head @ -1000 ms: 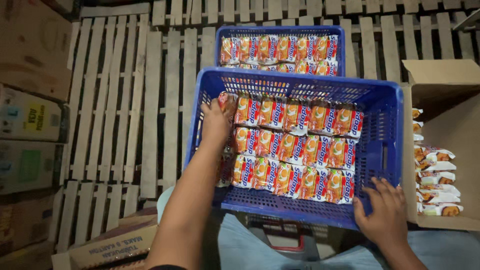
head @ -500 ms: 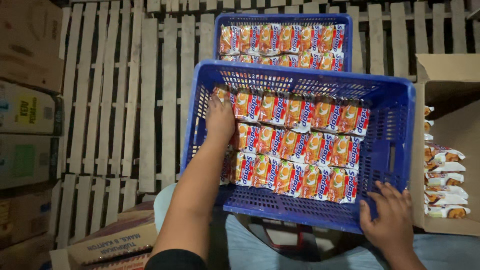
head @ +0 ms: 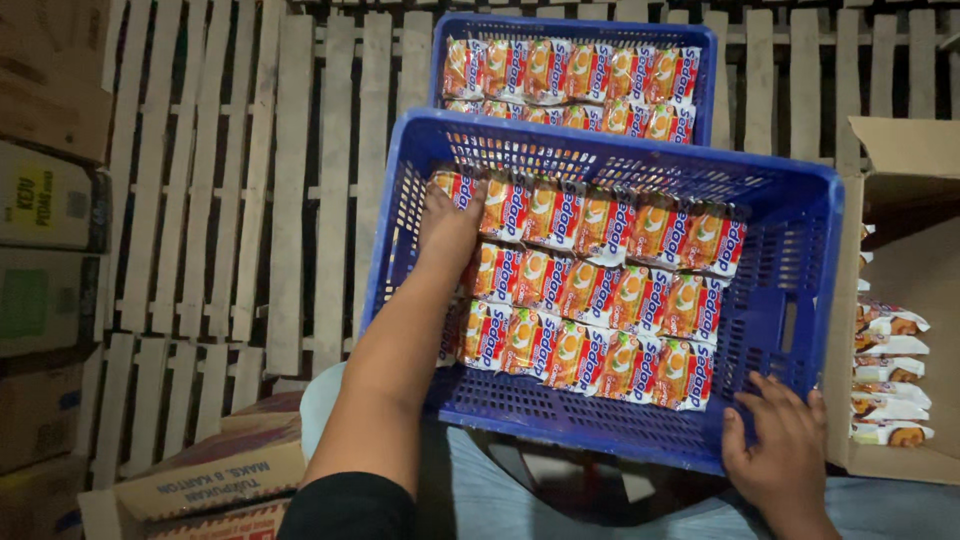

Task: The person sorts packets of instant noodles by transferring them between a blue plastic crate and a cardboard box, rearranging them into neat rows in each container.

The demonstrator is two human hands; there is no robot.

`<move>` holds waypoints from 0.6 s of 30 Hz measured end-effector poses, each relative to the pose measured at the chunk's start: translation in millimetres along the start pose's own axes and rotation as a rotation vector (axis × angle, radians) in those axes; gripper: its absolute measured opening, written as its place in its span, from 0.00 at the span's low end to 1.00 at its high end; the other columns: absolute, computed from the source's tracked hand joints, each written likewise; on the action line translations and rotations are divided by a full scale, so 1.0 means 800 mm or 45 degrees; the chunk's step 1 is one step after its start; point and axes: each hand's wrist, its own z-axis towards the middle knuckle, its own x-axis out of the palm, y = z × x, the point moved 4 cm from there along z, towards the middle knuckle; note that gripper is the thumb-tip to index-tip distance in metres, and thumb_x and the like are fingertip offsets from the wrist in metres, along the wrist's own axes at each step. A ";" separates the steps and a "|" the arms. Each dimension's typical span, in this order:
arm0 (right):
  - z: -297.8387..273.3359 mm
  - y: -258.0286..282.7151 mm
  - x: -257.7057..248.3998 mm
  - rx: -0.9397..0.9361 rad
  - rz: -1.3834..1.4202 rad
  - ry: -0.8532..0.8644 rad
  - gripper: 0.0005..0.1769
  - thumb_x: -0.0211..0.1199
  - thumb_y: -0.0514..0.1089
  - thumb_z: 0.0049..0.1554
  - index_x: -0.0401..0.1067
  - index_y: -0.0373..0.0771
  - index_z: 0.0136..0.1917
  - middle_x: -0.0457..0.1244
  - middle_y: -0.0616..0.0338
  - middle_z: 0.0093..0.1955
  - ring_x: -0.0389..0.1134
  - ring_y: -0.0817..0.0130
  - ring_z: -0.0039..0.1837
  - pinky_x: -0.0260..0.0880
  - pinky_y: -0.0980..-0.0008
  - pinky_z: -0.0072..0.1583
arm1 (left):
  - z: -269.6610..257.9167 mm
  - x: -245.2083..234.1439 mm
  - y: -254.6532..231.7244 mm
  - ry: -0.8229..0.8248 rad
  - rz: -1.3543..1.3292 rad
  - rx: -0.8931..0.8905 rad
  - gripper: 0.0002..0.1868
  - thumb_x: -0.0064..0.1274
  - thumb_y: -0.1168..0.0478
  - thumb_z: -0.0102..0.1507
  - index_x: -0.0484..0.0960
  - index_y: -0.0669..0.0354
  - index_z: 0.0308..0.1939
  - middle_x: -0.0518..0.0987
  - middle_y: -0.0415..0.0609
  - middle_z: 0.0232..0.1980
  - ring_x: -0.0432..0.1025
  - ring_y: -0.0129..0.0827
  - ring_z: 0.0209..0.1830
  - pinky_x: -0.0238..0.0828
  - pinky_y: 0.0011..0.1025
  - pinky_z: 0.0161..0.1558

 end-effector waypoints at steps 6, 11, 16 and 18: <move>0.001 0.002 -0.002 -0.016 -0.007 -0.005 0.14 0.63 0.51 0.60 0.81 0.47 0.56 0.73 0.57 0.73 0.72 0.57 0.75 0.53 0.44 0.89 | -0.027 -0.011 -0.003 0.059 -0.029 -0.038 0.47 0.43 0.62 0.76 0.35 0.24 0.90 0.39 0.91 0.85 0.40 0.77 0.88 0.52 0.53 0.78; 0.001 -0.002 0.002 0.012 -0.024 0.018 0.14 0.63 0.52 0.60 0.82 0.48 0.55 0.73 0.58 0.73 0.73 0.59 0.75 0.52 0.46 0.90 | -0.024 -0.021 -0.012 0.120 0.031 -0.077 0.49 0.46 0.58 0.74 0.32 0.26 0.91 0.35 0.91 0.85 0.38 0.79 0.88 0.48 0.54 0.81; 0.010 0.002 -0.002 0.095 0.020 0.081 0.17 0.62 0.53 0.61 0.84 0.46 0.56 0.73 0.57 0.72 0.72 0.58 0.75 0.52 0.42 0.89 | -0.046 -0.035 -0.003 0.051 -0.176 -0.026 0.52 0.48 0.69 0.72 0.39 0.24 0.90 0.31 0.87 0.86 0.36 0.77 0.88 0.48 0.53 0.82; 0.014 0.008 -0.009 -0.005 0.004 0.003 0.13 0.65 0.52 0.57 0.84 0.50 0.52 0.74 0.59 0.69 0.75 0.62 0.70 0.58 0.45 0.84 | -0.054 -0.034 -0.002 0.067 -0.171 -0.005 0.61 0.59 0.55 0.66 0.29 0.34 0.91 0.35 0.88 0.86 0.32 0.69 0.91 0.34 0.45 0.86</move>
